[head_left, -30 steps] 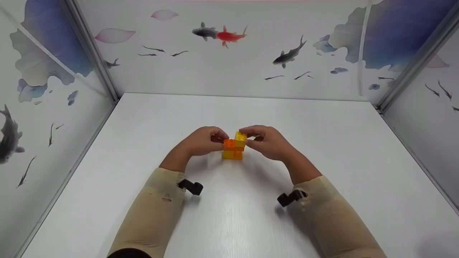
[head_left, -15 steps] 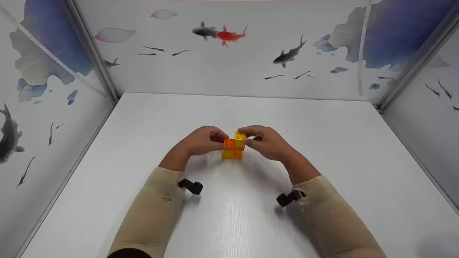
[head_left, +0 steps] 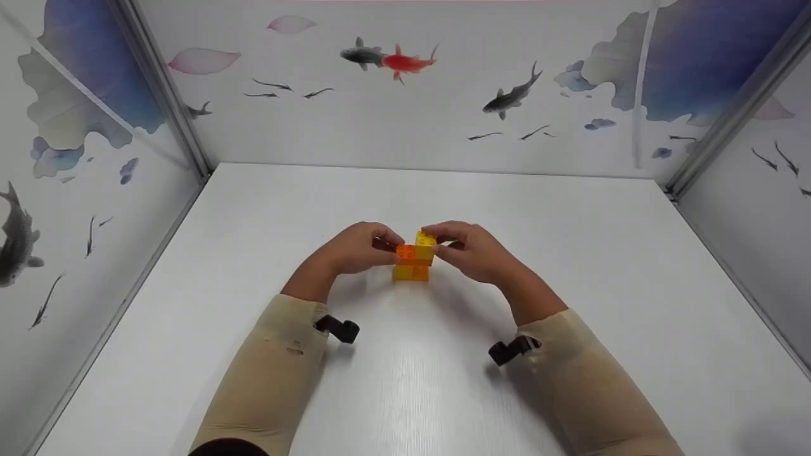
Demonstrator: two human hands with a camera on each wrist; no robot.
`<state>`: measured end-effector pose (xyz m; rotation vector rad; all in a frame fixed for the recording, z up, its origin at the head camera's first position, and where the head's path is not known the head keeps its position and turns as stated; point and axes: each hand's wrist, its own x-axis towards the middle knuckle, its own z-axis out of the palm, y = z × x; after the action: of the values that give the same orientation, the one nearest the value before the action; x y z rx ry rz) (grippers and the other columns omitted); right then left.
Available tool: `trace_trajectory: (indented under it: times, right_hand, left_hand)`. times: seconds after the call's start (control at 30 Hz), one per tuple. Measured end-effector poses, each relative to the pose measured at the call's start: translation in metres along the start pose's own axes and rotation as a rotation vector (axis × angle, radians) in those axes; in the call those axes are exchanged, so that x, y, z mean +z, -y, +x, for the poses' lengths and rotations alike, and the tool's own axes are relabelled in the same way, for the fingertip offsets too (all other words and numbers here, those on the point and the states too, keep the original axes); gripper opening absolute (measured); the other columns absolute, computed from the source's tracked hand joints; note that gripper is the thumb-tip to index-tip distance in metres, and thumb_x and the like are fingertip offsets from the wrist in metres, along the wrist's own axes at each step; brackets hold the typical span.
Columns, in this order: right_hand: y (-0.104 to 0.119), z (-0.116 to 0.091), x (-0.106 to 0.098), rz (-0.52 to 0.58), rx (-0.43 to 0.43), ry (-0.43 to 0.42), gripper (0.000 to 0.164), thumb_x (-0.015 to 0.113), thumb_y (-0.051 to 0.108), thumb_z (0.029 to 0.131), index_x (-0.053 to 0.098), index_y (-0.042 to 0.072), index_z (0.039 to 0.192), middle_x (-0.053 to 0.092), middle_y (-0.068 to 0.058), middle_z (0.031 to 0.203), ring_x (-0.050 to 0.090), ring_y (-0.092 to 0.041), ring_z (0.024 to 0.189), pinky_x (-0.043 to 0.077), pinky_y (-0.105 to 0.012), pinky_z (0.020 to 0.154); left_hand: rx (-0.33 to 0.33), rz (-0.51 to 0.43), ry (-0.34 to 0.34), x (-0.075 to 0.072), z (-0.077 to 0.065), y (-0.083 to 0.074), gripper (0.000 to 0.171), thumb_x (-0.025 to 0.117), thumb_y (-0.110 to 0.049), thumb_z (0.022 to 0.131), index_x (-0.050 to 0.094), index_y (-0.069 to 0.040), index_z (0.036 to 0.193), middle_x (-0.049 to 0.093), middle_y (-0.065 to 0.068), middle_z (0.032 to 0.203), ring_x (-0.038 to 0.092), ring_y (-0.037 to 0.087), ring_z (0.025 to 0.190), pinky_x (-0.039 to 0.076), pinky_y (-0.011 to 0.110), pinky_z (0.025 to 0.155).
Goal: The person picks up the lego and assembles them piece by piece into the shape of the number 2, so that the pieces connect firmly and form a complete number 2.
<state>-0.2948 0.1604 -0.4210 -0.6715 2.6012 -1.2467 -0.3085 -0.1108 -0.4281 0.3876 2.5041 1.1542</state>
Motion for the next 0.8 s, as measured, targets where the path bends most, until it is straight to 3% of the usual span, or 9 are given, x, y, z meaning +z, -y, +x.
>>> trace_trajectory:
  times: [0.17, 0.3, 0.53, 0.8]
  right_hand:
    - [-0.002, 0.001, 0.0, -0.001, -0.019, 0.001, 0.039, 0.063, 0.023, 0.107, 0.067, 0.026, 0.146, 0.066, 0.003, 0.147, 0.063, -0.023, 0.134, 0.055, -0.045, 0.115]
    - [-0.004, 0.002, -0.003, 0.017, 0.014, -0.021, 0.04, 0.064, 0.026, 0.107, 0.066, 0.031, 0.146, 0.066, 0.006, 0.147, 0.063, -0.022, 0.135, 0.054, -0.045, 0.116]
    - [-0.019, 0.012, -0.015, 0.016, 0.179, -0.155, 0.037, 0.064, 0.033, 0.108, 0.066, 0.031, 0.144, 0.068, 0.003, 0.143, 0.064, -0.024, 0.13, 0.056, -0.046, 0.112]
    - [-0.039, 0.029, -0.021, 0.0, 0.292, -0.208, 0.043, 0.069, 0.03, 0.105, 0.064, 0.027, 0.148, 0.066, -0.002, 0.148, 0.059, -0.026, 0.137, 0.055, -0.046, 0.113]
  left_hand:
    - [0.003, 0.001, -0.004, 0.0, 0.001, 0.002, 0.03, 0.077, -0.027, 0.099, 0.073, -0.023, 0.128, 0.071, -0.001, 0.13, 0.066, 0.022, 0.125, 0.054, 0.042, 0.115]
    - [0.009, 0.004, 0.002, -0.001, 0.002, 0.002, 0.03, 0.077, -0.027, 0.099, 0.073, -0.023, 0.128, 0.071, -0.002, 0.13, 0.066, 0.022, 0.124, 0.054, 0.042, 0.116]
    - [0.004, 0.019, 0.004, 0.0, 0.002, 0.0, 0.029, 0.077, -0.026, 0.099, 0.073, -0.023, 0.128, 0.07, -0.002, 0.129, 0.064, 0.021, 0.123, 0.053, 0.042, 0.116]
    - [0.031, 0.02, 0.001, 0.002, 0.003, 0.001, 0.028, 0.076, -0.024, 0.098, 0.071, -0.023, 0.126, 0.07, -0.001, 0.127, 0.064, 0.022, 0.122, 0.054, 0.041, 0.114]
